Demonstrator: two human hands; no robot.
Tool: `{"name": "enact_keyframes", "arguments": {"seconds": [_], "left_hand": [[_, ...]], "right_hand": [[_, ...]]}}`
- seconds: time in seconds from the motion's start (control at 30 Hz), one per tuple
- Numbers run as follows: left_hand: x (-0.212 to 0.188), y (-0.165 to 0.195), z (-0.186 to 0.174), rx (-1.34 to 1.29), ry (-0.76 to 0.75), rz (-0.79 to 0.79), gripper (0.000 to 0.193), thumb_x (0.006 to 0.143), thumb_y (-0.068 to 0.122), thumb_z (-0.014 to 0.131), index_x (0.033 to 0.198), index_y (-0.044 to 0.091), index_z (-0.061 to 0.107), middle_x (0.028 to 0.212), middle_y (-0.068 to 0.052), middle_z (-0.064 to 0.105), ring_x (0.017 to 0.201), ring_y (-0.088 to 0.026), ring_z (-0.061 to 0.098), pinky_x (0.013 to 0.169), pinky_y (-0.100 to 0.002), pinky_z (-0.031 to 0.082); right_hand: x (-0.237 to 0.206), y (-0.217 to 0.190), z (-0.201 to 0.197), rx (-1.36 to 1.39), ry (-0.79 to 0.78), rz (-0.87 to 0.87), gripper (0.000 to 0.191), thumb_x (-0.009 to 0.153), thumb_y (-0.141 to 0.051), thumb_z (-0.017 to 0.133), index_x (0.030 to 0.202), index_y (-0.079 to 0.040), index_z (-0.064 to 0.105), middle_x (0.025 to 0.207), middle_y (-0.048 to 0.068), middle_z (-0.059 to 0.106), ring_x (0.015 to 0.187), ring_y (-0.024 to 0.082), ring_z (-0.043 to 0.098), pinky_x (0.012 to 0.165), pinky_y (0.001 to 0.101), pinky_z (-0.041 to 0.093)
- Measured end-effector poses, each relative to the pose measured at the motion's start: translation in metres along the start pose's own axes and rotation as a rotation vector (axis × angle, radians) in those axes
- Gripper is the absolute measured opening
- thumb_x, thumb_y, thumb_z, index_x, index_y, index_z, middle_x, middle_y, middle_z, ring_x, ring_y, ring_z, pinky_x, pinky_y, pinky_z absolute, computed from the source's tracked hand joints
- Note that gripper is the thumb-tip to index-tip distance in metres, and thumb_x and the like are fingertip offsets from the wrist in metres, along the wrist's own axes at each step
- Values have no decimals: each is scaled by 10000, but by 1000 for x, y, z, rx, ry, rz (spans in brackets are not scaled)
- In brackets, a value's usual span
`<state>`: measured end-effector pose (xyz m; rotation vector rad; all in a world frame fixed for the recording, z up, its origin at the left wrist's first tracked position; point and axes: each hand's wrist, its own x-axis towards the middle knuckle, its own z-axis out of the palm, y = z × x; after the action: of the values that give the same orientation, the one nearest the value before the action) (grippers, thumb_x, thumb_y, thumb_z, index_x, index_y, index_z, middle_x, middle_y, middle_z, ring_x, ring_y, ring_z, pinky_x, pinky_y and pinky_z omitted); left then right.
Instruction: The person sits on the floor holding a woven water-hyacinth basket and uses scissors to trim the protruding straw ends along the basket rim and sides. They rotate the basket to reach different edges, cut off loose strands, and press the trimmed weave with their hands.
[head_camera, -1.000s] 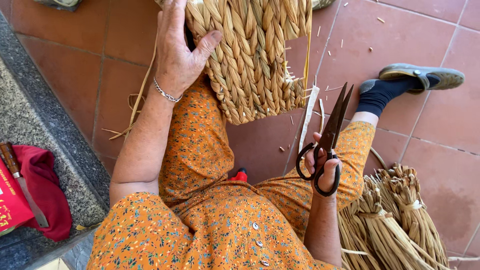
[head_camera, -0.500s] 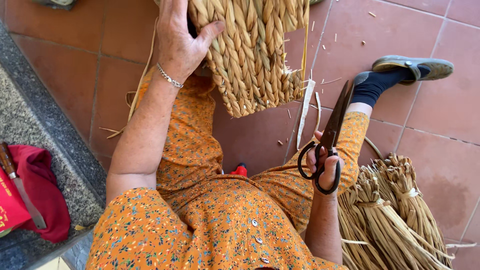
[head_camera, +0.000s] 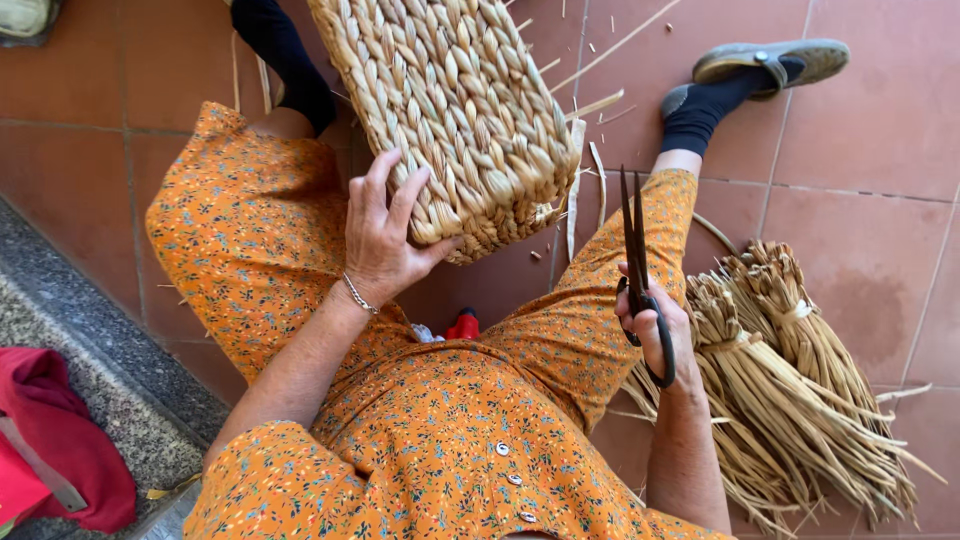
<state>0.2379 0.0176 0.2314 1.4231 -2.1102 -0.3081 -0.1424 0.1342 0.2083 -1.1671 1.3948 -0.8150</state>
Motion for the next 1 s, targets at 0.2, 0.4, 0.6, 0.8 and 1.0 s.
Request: {"name": "enact_keyframes", "arguments": {"seconds": [0.2, 0.4, 0.6, 0.8, 1.0], "left_hand": [[-33, 8, 24, 29, -40, -16, 941, 608, 375, 974, 1387, 124, 510, 1416, -190, 444, 1154, -359, 509, 949, -493, 448], [-57, 11, 48, 46, -98, -12, 926, 592, 406, 961, 1346, 150, 488, 1332, -173, 437, 1141, -346, 510, 876, -490, 439], [-73, 10, 58, 66, -142, -18, 903, 630, 414, 947, 1352, 163, 465, 1302, -160, 420, 1138, -332, 502, 879, -490, 436], [-77, 7, 63, 92, -172, -2, 904, 647, 442, 939, 1352, 165, 446, 1288, -159, 406, 1124, -321, 489, 871, -491, 430], [-82, 6, 67, 108, -190, -2, 911, 643, 454, 939, 1349, 164, 442, 1275, -155, 396, 1121, -318, 487, 867, -487, 429]], "right_hand": [[13, -1, 4, -35, -36, 15, 896, 936, -727, 551, 1491, -24, 517, 854, -40, 563, 724, 54, 482, 611, 231, 397], [44, 5, 15, -101, -85, 44, 801, 961, -657, 557, 1486, -52, 540, 804, -52, 527, 708, 60, 479, 607, 240, 402], [52, 15, 19, -171, -69, 62, 806, 957, -638, 592, 1516, -62, 522, 865, -20, 568, 787, 85, 541, 701, 258, 478], [48, 20, 17, -172, -76, 66, 781, 957, -601, 601, 1503, -49, 526, 944, 12, 604, 844, 97, 549, 745, 259, 485], [47, 21, 18, -231, -60, 119, 632, 966, -538, 591, 1420, -99, 614, 744, -29, 570, 668, 75, 514, 623, 265, 446]]}}
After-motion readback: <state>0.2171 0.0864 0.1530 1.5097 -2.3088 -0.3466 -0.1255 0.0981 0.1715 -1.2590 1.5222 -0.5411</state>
